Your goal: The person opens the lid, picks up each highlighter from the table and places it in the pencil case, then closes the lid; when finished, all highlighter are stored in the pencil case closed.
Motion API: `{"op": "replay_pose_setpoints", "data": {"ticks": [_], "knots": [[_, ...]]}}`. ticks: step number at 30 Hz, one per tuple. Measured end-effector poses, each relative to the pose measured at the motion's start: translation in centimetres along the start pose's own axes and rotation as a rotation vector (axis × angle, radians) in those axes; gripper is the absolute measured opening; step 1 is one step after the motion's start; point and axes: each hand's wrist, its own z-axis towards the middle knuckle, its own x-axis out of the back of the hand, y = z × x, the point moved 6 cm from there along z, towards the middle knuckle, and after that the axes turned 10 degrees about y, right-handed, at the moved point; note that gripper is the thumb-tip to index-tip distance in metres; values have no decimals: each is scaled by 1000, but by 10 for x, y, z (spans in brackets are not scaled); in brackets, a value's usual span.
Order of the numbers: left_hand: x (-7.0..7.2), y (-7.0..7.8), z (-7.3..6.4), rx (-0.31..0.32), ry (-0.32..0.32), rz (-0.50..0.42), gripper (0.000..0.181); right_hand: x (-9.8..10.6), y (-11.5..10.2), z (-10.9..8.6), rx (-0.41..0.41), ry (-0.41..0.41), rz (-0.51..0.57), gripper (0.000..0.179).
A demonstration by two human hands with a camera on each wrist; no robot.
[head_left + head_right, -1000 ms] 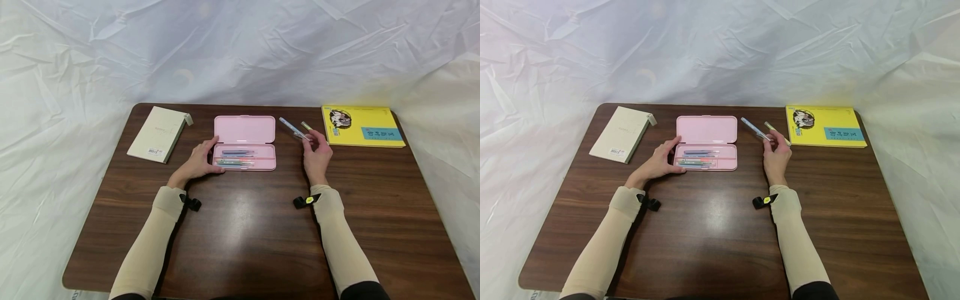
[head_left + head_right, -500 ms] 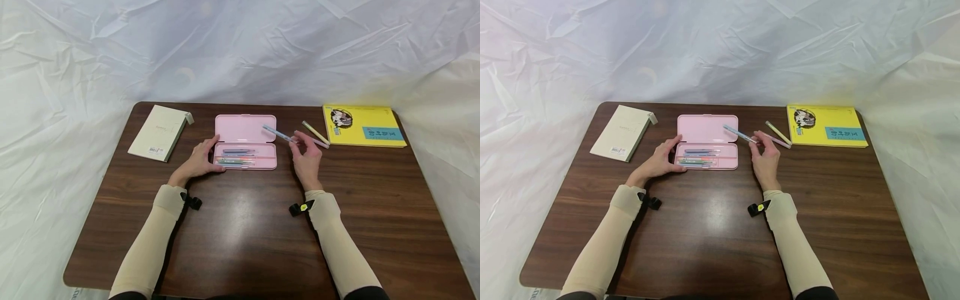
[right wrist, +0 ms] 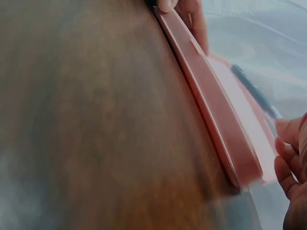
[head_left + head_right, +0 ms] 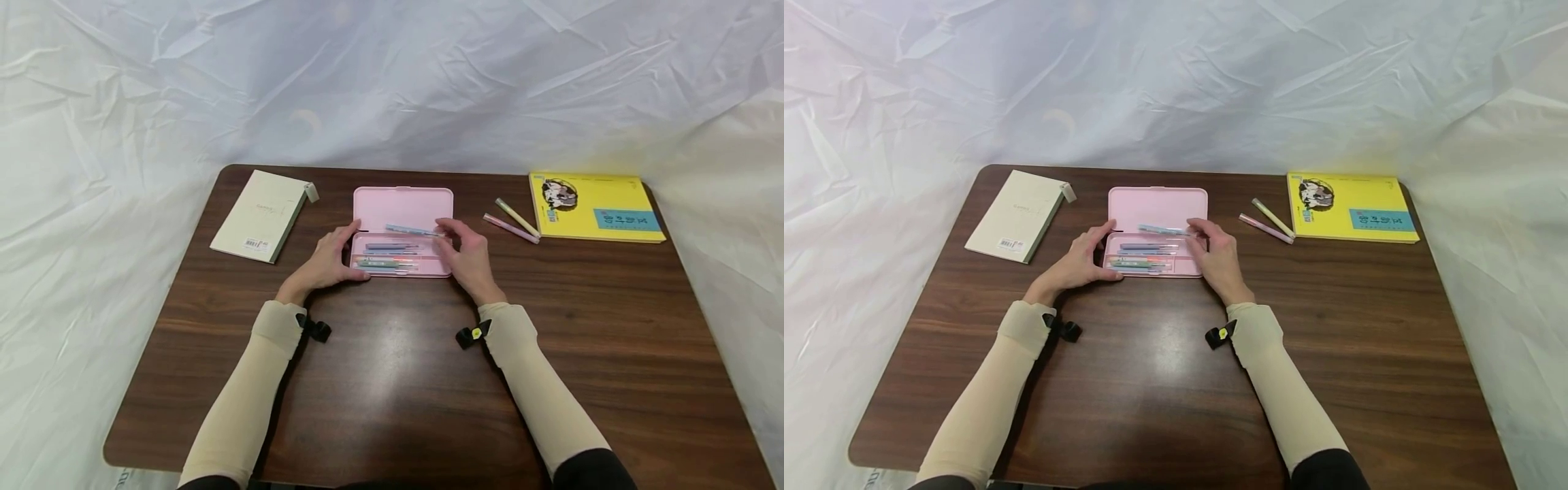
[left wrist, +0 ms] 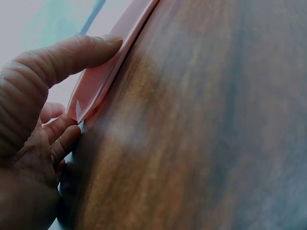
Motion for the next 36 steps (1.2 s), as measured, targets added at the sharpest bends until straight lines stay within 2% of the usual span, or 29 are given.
{"op": "replay_pose_setpoints", "data": {"ticks": [4, 8, 24, 36], "knots": [[-1, 1, 0, 1, -3, -2, 120, -12, -4, 2, 4, -108, -11, 33], [0, 3, 0, 6, -5, -10, 119, -21, -3, 4, -3, -175, -41, 32], [0, 4, -2, 2, 5, -13, 119, -41, -5, 12, 3, -274, -187, 35], [1, 3, -1, 3, 4, -14, 119, -46, -3, 14, -6, -314, -235, 39]]}}
